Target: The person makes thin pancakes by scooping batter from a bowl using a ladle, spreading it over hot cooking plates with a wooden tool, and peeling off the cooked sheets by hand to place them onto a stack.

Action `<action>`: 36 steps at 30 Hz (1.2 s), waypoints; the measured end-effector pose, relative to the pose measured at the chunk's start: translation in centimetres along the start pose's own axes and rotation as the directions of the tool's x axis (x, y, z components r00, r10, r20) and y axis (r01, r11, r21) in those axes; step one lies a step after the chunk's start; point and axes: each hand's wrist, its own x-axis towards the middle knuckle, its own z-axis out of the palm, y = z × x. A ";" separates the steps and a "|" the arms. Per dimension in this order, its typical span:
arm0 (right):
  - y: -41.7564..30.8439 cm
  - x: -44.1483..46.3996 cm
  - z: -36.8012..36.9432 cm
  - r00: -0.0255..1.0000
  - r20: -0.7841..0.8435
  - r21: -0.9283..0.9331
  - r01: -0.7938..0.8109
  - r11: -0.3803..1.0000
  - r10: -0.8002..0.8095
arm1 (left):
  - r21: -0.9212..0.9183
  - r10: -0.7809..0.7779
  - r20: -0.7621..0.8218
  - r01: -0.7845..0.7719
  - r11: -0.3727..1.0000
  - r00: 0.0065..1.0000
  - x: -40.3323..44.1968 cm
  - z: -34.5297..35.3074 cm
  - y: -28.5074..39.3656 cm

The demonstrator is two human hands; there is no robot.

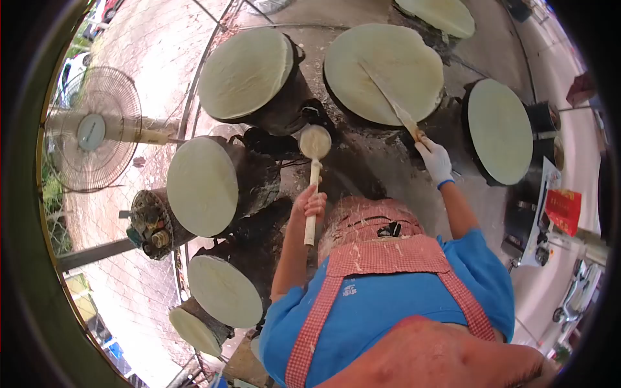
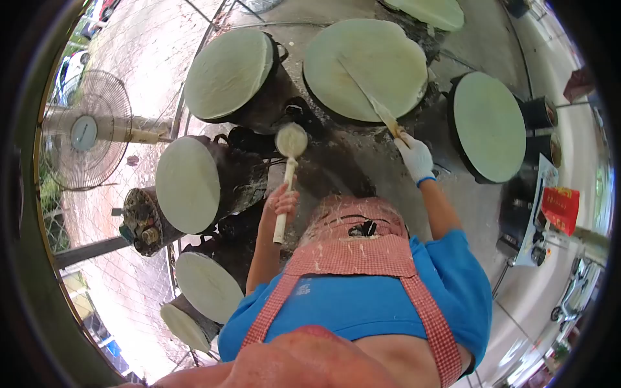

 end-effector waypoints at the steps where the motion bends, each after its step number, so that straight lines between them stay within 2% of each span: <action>1: -1.6 -0.4 -1.7 0.999 -0.006 -0.190 -0.033 0.981 0.032 | -0.003 0.021 0.022 -0.021 1.000 1.000 -0.1 -1.0 0.0; 2: -2.5 -0.4 -2.2 0.999 -0.008 -0.366 -0.049 0.929 0.050 | -0.021 0.005 -0.001 -0.005 1.000 1.000 -0.4 -2.0 -0.2; 4: 0.8 1.2 -2.3 0.996 -0.092 -0.455 -0.032 0.890 -0.012 | -0.056 0.049 0.001 -0.049 0.997 0.999 -1.6 -3.2 -0.7; 5: 1.1 1.8 -2.2 0.982 -0.166 -0.366 0.029 0.930 -0.096 | -0.063 0.057 -0.024 -0.059 0.996 0.998 -1.7 -3.7 -1.0; 7: 0.7 2.9 -1.6 0.981 -0.191 -0.252 -0.020 0.967 -0.030 | -0.090 0.085 -0.034 -0.087 0.992 0.996 -2.1 -4.6 -2.0; 9: 0.1 3.5 0.0 0.983 -0.163 -0.058 0.078 0.995 -0.086 | -0.112 0.134 -0.058 -0.140 0.984 0.989 -1.8 -4.7 -3.2; 10: -1.1 3.5 1.0 0.992 -0.081 0.267 0.111 0.957 -0.092 | -0.123 0.154 -0.035 -0.157 0.980 0.987 -1.5 -4.8 -3.6; 12: -2.6 4.3 2.0 0.997 0.066 0.144 0.036 0.989 -0.046 | -0.078 0.247 -0.067 -0.252 0.965 0.967 -1.6 -5.2 -4.6; 13: -3.2 4.9 3.0 0.978 0.072 0.116 0.189 0.975 -0.198 | -0.083 0.271 -0.055 -0.275 0.958 0.961 -1.6 -5.4 -5.1; 14: -3.9 5.6 3.5 0.972 0.084 0.129 0.207 0.970 -0.219 | -0.105 0.289 -0.038 -0.291 0.951 0.957 -1.5 -5.5 -5.5; 15: -4.7 6.0 4.2 0.960 0.101 0.067 0.254 0.965 -0.260 | -0.127 0.303 -0.023 -0.303 0.944 0.953 -1.6 -5.8 -5.9; 16: -5.8 6.2 4.7 0.947 0.116 0.003 0.301 0.954 -0.300 | -0.096 0.338 -0.072 -0.344 0.934 0.938 -1.6 -6.1 -6.0; 17: -6.8 6.4 5.5 0.942 0.118 0.013 0.316 0.949 -0.316 | -0.094 0.352 -0.061 -0.357 0.930 0.934 -1.8 -6.3 -5.9; 19: -8.7 7.1 6.8 0.933 0.266 -0.238 0.308 0.921 -0.244 | -0.174 0.329 -0.001 -0.324 0.930 0.944 -2.2 -6.8 -6.0; 21: -9.9 8.6 9.4 0.909 0.290 -0.234 0.371 0.899 -0.300 | -0.159 0.354 0.018 -0.347 0.924 0.935 -2.8 -7.0 -5.9; 23: -13.2 9.4 12.0 0.825 0.455 -0.421 0.532 0.735 -0.336 | -0.134 0.354 0.009 -0.349 0.927 0.935 -3.7 -7.2 -5.2; 24: -14.2 9.9 13.8 0.768 0.428 -0.368 0.629 0.685 -0.476 | -0.124 0.356 -0.006 -0.354 0.927 0.935 -4.2 -7.3 -4.7; 25: -15.3 10.4 15.4 0.766 0.424 -0.364 0.633 0.683 -0.484 | -0.119 0.360 0.000 -0.358 0.926 0.933 -4.7 -7.3 -4.1; 27: -17.8 11.7 19.0 0.598 0.352 -0.265 0.801 0.537 -0.720 | -0.075 0.344 -0.145 -0.357 0.931 0.928 -5.9 -7.2 -2.3; 28: -19.1 12.3 21.1 0.550 0.340 -0.263 0.834 0.485 -0.763 | -0.063 0.288 -0.055 -0.291 0.955 0.956 -6.7 -7.4 -1.2; 29: -21.5 12.2 21.6 0.553 0.410 -0.279 0.833 0.478 -0.725 | -0.046 0.275 -0.067 -0.278 0.959 0.959 -7.5 -7.5 0.0; 31: -24.4 13.4 24.9 0.489 0.411 -0.219 0.872 0.437 -0.770 | 0.035 0.209 -0.193 -0.206 0.978 0.959 -8.4 -7.7 2.9; 32: -25.4 14.3 26.6 0.500 0.406 -0.242 0.866 0.438 -0.765 | 0.129 0.245 -0.239 -0.219 0.967 0.940 -8.9 -7.6 4.2; 34: -27.3 15.9 29.5 0.398 0.411 -0.170 0.917 0.360 -0.820 | 0.122 0.196 -0.252 -0.170 0.978 0.948 -9.8 -6.9 6.0; 35: -27.9 16.8 30.2 0.405 0.413 -0.177 0.914 0.364 -0.816 | 0.105 0.166 -0.272 -0.142 0.984 0.948 -10.4 -6.4 6.6; 36: -28.4 17.6 30.8 0.355 0.503 -0.177 0.935 0.308 -0.788 | 0.100 0.160 -0.277 -0.137 0.986 0.948 -10.8 -5.8 7.0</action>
